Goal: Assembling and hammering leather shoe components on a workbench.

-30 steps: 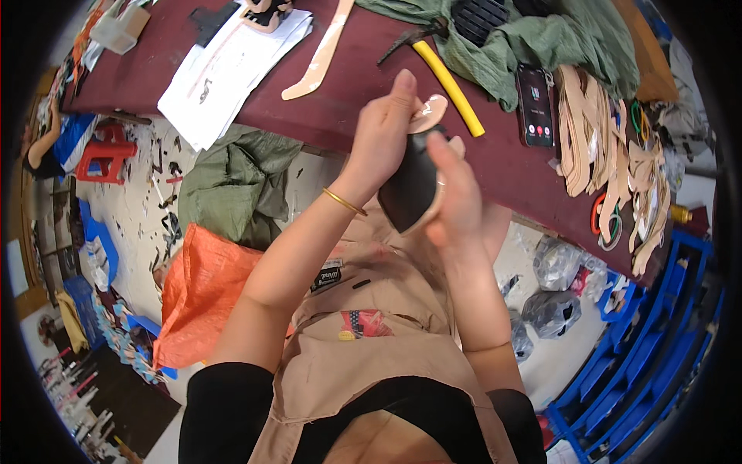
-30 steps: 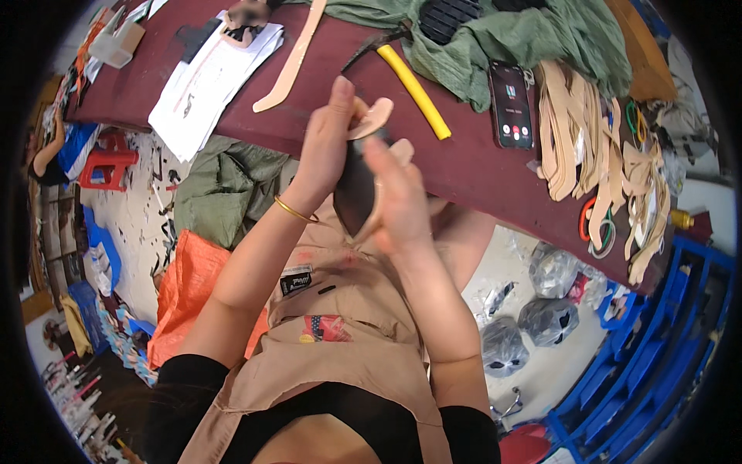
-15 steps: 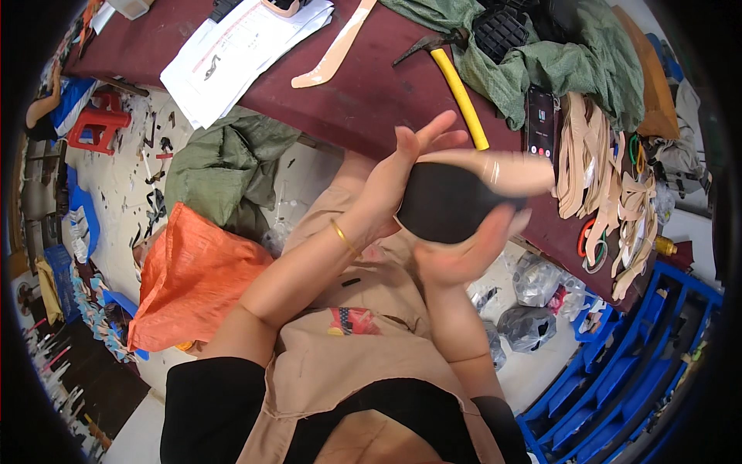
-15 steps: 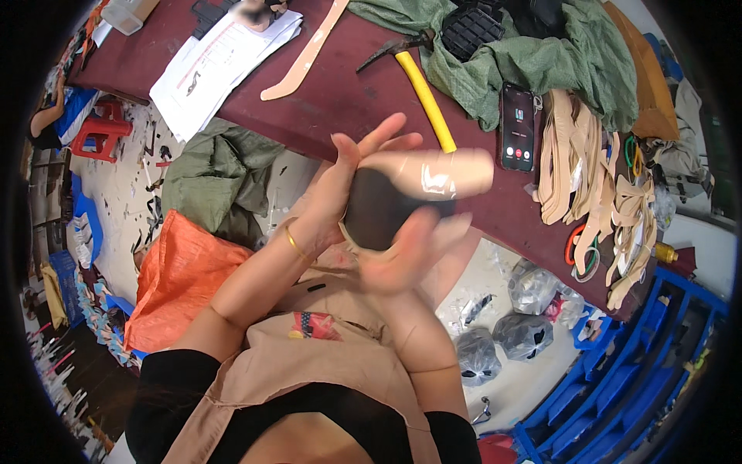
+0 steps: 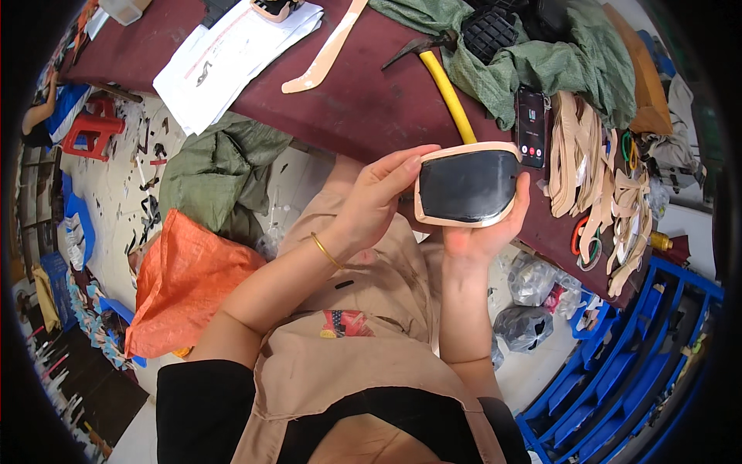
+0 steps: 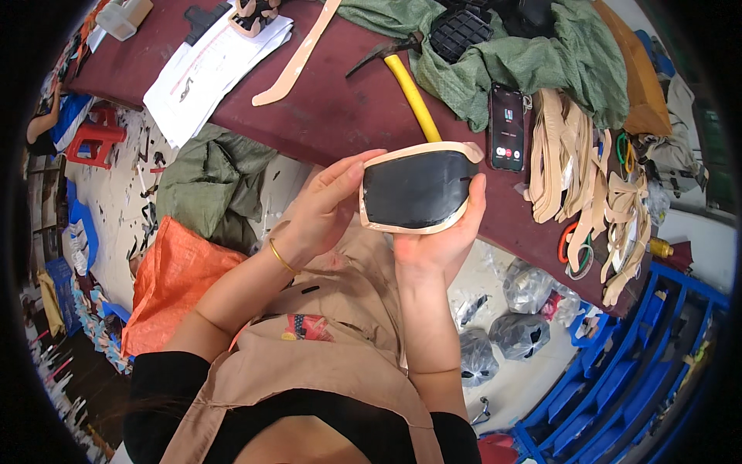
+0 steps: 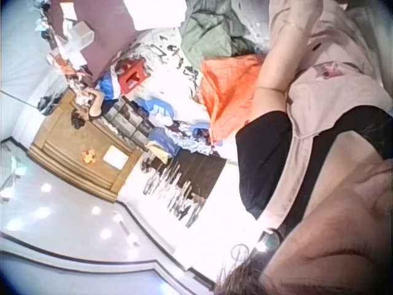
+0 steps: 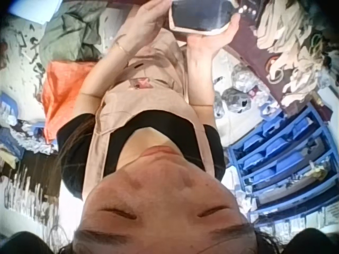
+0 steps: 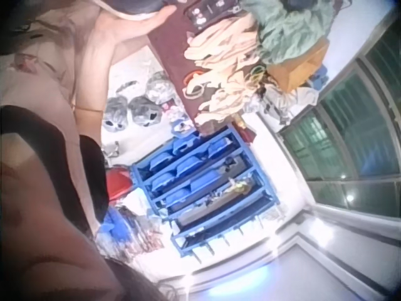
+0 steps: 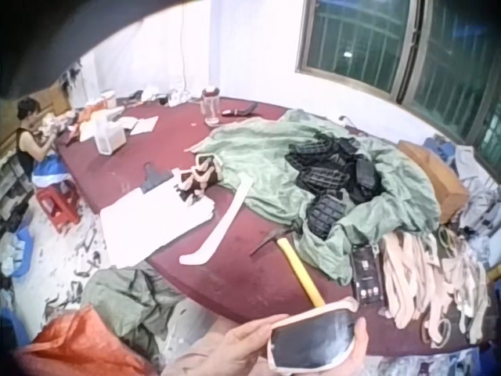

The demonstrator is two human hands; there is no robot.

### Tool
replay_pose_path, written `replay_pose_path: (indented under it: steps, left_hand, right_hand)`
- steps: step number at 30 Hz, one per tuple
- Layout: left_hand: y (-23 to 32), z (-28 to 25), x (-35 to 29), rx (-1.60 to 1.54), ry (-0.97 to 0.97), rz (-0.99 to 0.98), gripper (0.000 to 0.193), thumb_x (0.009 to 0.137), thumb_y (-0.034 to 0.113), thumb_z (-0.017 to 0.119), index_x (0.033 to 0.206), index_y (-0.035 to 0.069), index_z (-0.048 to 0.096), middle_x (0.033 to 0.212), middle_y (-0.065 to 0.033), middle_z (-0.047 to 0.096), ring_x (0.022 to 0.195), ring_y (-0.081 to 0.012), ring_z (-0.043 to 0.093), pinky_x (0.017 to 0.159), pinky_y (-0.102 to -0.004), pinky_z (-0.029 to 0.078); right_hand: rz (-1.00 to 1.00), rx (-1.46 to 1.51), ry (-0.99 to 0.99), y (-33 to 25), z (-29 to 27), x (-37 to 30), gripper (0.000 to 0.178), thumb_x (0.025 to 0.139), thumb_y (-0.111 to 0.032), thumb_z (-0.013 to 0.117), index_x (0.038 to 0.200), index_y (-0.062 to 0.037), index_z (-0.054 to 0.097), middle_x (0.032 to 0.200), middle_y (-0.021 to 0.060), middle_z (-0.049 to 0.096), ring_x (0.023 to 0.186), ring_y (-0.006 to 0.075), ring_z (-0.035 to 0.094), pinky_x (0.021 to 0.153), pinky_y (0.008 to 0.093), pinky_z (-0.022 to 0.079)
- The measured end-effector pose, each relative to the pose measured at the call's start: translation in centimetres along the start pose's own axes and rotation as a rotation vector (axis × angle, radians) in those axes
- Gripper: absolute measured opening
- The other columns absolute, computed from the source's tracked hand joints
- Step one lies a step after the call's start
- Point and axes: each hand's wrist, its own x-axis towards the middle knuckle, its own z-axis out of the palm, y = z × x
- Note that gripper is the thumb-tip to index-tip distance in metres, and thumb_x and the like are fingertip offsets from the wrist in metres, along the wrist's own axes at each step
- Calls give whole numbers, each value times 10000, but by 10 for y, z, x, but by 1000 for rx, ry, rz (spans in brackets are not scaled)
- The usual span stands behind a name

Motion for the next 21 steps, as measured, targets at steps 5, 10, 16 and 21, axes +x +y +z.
replay_pose_path:
  steps: [5, 10, 16, 21]
  left_hand:
    - [-15, 5, -1, 114, 49, 36, 435, 941, 231, 542, 1331, 56, 462, 1224, -60, 565, 1064, -128, 560, 879, -284, 460]
    - [-22, -12, 4, 878, -126, 377, 609, 897, 351, 605, 1414, 147, 355, 1444, -97, 336, 1236, -246, 461, 1027, -387, 330]
    - [21, -5, 4, -296, -239, -681, 954, 777, 792, 266, 1361, 46, 379, 1272, -121, 522, 1117, -242, 557, 886, -413, 491]
    - [8, -22, 16, -372, -14, -285, 639, 936, 563, 352, 1258, 27, 486, 1125, -147, 608, 996, -253, 625, 865, -388, 527]
  right_hand:
    - [-8, 4, -41, -4, -6, 3, 451, 929, -430, 411, 1167, -74, 553, 1094, 81, 628, 985, 227, 618, 856, 379, 499]
    - [-115, -201, 97, -8, 0, -1, 461, 927, -423, 424, 1180, -50, 524, 1109, 99, 606, 992, 238, 612, 854, 395, 502]
    - [-576, -1485, -1077, -32, -20, -11, 226, 694, -213, 745, 715, -82, 562, 806, 54, 582, 714, 198, 586, 593, 325, 461]
    - [-668, -1929, -921, -15, -21, -16, 334, 600, -148, 753, 874, -74, 576, 1002, 121, 530, 989, 288, 529, 902, 463, 404]
